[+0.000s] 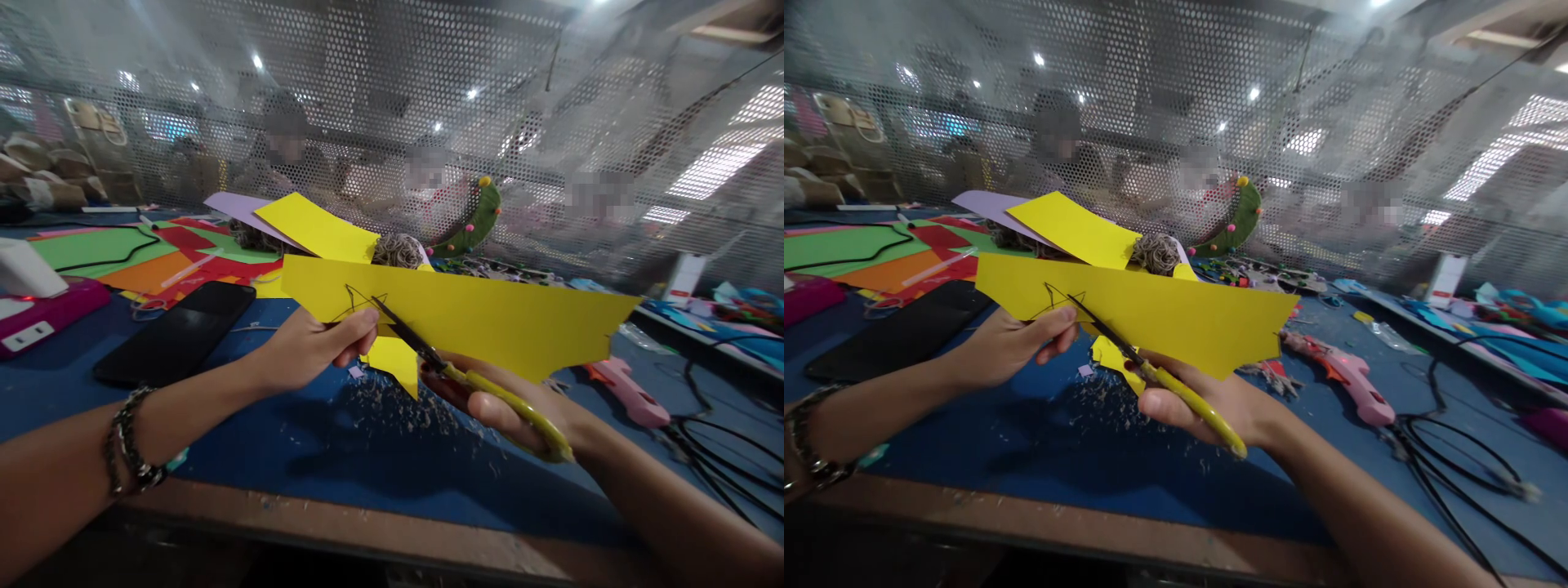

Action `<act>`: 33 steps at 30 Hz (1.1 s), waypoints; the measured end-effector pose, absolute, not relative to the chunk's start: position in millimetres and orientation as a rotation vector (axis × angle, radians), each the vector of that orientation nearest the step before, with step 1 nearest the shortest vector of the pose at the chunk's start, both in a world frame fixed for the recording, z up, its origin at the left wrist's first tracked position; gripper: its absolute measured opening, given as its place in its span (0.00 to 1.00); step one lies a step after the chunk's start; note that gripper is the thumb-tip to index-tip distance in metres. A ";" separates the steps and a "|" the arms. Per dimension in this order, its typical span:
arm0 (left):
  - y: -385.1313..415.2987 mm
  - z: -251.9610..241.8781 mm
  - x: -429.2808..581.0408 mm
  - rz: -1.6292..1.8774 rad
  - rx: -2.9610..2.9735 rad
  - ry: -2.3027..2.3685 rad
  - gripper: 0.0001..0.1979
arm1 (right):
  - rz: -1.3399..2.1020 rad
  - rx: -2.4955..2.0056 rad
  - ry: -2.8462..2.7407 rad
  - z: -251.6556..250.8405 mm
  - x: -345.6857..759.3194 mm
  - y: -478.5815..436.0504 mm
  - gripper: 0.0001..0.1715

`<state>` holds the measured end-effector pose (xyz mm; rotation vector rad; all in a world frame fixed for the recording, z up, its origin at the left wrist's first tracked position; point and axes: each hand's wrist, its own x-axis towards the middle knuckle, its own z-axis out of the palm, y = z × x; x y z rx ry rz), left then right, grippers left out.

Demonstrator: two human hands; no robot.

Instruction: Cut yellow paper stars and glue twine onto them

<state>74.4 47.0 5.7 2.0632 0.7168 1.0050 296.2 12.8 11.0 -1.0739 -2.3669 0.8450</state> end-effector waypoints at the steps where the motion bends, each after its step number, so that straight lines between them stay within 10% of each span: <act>1: 47.5 5.3 74.2 0.993 2.058 0.722 0.18 | 0.849 -1.068 -2.375 11.0 295.8 12.3 0.40; 33: 50.1 6.1 74.3 0.937 2.050 0.618 0.17 | 0.576 -1.068 -2.441 12.5 292.1 18.5 0.36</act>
